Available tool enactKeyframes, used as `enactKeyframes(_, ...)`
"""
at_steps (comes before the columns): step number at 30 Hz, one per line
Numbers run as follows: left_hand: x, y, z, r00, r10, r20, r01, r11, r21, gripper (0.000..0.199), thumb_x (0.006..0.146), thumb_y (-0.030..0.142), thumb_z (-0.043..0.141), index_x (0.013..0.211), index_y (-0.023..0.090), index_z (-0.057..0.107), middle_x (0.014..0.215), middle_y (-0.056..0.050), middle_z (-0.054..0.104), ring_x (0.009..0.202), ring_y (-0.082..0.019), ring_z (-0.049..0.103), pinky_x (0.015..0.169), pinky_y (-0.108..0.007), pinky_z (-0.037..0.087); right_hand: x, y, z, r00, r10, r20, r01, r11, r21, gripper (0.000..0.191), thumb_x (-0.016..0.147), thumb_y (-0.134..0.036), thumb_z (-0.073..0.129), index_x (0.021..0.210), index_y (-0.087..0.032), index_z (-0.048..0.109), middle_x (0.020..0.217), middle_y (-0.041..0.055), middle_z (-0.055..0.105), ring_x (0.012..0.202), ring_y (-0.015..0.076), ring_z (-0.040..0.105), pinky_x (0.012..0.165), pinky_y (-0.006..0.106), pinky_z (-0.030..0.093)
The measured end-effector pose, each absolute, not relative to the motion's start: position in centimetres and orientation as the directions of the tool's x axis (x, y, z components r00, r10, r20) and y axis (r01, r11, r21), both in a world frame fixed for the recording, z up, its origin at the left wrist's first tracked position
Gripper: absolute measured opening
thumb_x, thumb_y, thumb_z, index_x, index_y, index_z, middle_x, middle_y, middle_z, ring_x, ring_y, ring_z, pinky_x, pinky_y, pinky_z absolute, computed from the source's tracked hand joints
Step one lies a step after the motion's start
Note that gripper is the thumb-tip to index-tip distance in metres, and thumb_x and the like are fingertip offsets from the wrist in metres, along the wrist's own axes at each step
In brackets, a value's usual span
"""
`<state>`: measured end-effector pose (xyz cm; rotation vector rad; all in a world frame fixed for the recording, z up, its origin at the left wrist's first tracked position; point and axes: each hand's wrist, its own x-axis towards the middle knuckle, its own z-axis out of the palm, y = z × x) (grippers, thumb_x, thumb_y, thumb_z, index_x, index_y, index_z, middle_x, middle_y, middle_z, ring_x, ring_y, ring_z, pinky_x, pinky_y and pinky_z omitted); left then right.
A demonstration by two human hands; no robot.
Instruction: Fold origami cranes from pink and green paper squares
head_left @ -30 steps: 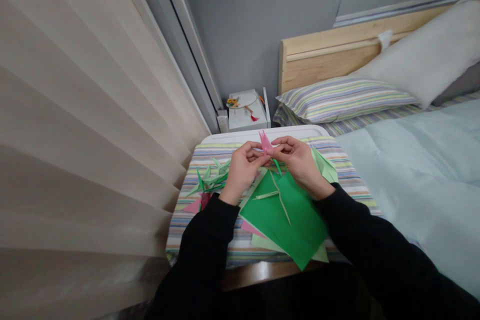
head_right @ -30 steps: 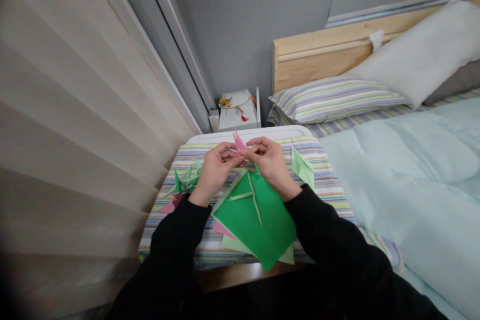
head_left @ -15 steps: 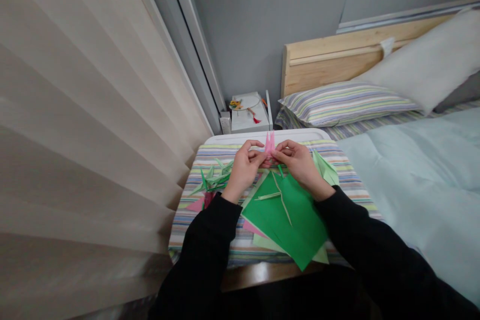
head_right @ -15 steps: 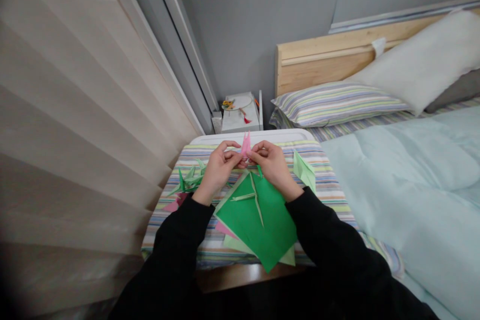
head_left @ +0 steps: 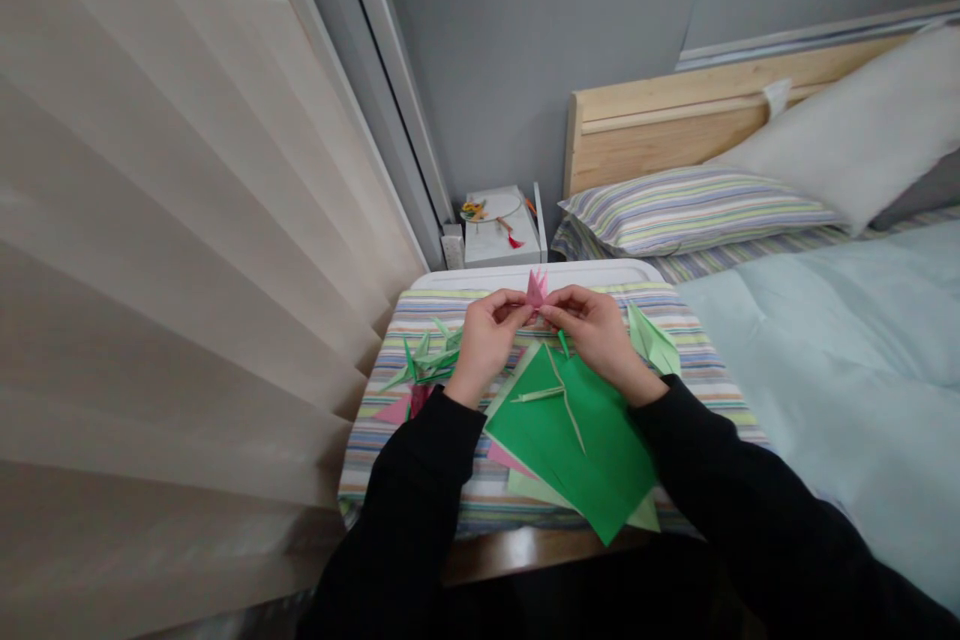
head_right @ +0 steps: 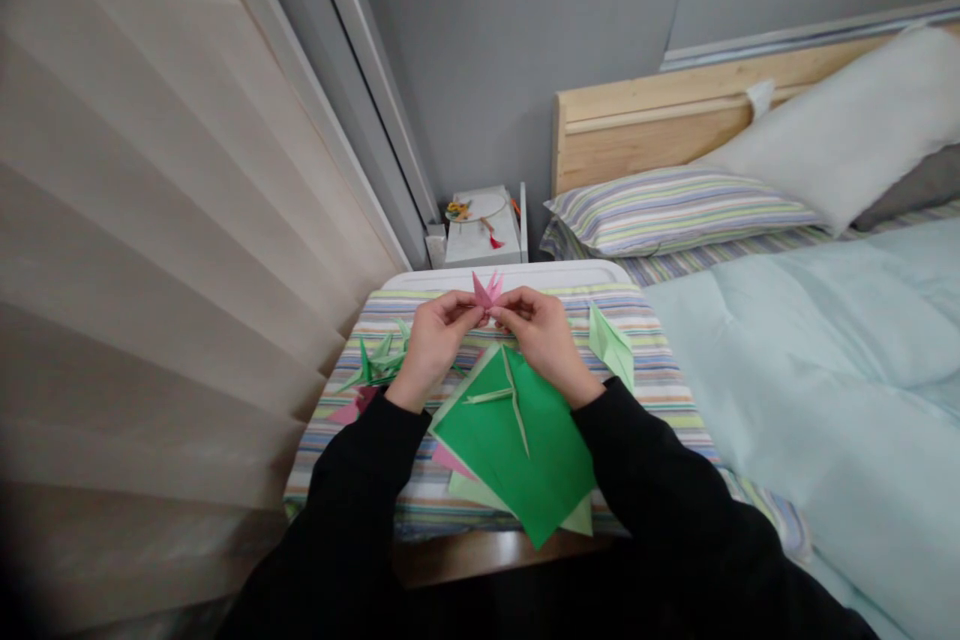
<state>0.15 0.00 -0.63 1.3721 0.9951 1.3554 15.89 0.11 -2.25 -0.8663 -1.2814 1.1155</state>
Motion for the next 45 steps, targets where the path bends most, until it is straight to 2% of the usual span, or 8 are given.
enactKeyframes(5,0.1,-0.1,-0.7,0.073,0.96,0.27,-0.042,-0.268,0.963,0.014,0.073,0.02,0.079,0.084,0.015,0.072,0.082,-0.004,0.074,0.076,-0.016,0.067,0.076,-0.028,0.052,15.8,0.0,-2.1,-0.067,0.957,0.284,-0.119,0.275,-0.954,0.026,0.076,-0.043,0.079,0.079,-0.02,0.067,0.07,-0.0004,0.066,0.058,0.0142,0.057,0.055,0.029,0.048)
enactKeyframes(10,0.4,-0.4,-0.1,0.037,0.948,0.317,-0.04,-0.315,0.948,0.02,0.072,0.019,0.08,0.091,0.015,0.071,0.092,-0.005,0.072,0.084,-0.017,0.068,0.079,-0.028,0.053,16.0,0.0,-2.0,0.079,0.876,0.476,0.059,0.472,-0.88,0.014,0.078,-0.033,0.077,0.077,-0.022,0.069,0.088,0.0049,0.07,0.087,0.0214,0.064,0.083,0.038,0.053)
enactKeyframes(14,0.6,-0.7,0.1,0.05,0.94,0.338,-0.063,-0.335,0.94,0.031,0.073,0.018,0.079,0.102,0.018,0.07,0.095,-0.003,0.072,0.073,-0.012,0.065,0.07,-0.024,0.051,16.0,-0.3,-1.9,0.074,0.874,0.48,0.033,0.479,-0.877,0.01,0.082,-0.031,0.072,0.082,-0.022,0.069,0.086,0.0039,0.07,0.083,0.021,0.065,0.082,0.037,0.053)
enactKeyframes(22,0.8,-1.3,0.2,0.033,0.942,0.334,-0.005,-0.334,0.942,0.019,0.079,0.029,0.078,0.093,0.017,0.075,0.067,0.001,0.067,0.053,-0.011,0.057,0.051,-0.023,0.042,15.5,-1.4,-1.0,0.043,0.879,0.474,-0.011,0.475,-0.88,0.01,0.086,-0.031,0.07,0.084,-0.022,0.068,0.085,0.004,0.071,0.081,0.0204,0.066,0.074,0.034,0.054)
enactKeyframes(27,0.8,-1.5,0.0,-0.011,0.928,0.372,0.053,-0.37,0.927,0.019,0.078,0.03,0.08,0.092,0.017,0.077,0.073,-0.002,0.072,0.055,-0.013,0.059,0.056,-0.026,0.045,15.4,-1.4,-1.0,0.035,0.903,0.428,-0.025,0.429,-0.903,0.018,0.084,-0.037,0.073,0.082,-0.02,0.068,0.079,0.0027,0.07,0.071,0.0173,0.062,0.064,0.031,0.05)
enactKeyframes(33,0.8,-1.5,-0.2,-0.047,0.859,0.511,0.201,-0.493,0.847,0.009,0.083,0.024,0.075,0.09,0.022,0.079,0.085,-0.004,0.074,0.074,-0.018,0.065,0.071,-0.028,0.049,15.5,-1.3,-1.1,0.055,0.895,0.442,-0.025,0.444,-0.896,0.015,0.084,-0.034,0.074,0.083,-0.02,0.071,0.08,0.0029,0.073,0.075,0.0183,0.065,0.072,0.033,0.053)
enactKeyframes(39,0.7,-1.2,-0.5,-0.087,0.866,0.493,0.205,-0.469,0.859,0.01,0.083,0.022,0.073,0.092,0.021,0.078,0.085,-0.003,0.076,0.073,-0.017,0.066,0.069,-0.028,0.048,15.4,-1.2,-1.5,0.002,0.9,0.436,-0.045,0.436,-0.899,0.014,0.087,-0.033,0.073,0.085,-0.02,0.068,0.076,0.0008,0.07,0.07,0.0166,0.063,0.07,0.032,0.052)
enactKeyframes(45,0.7,-1.2,-0.5,-0.102,0.894,0.437,0.169,-0.417,0.893,0.006,0.081,0.021,0.074,0.085,0.019,0.078,0.08,-0.003,0.077,0.075,-0.019,0.068,0.071,-0.029,0.049,15.2,-1.4,-1.7,0.005,0.832,0.555,0.183,0.545,-0.818,0.009,0.09,-0.024,0.065,0.098,-0.022,0.068,0.096,0.0069,0.073,0.087,0.0215,0.069,0.074,0.035,0.055)
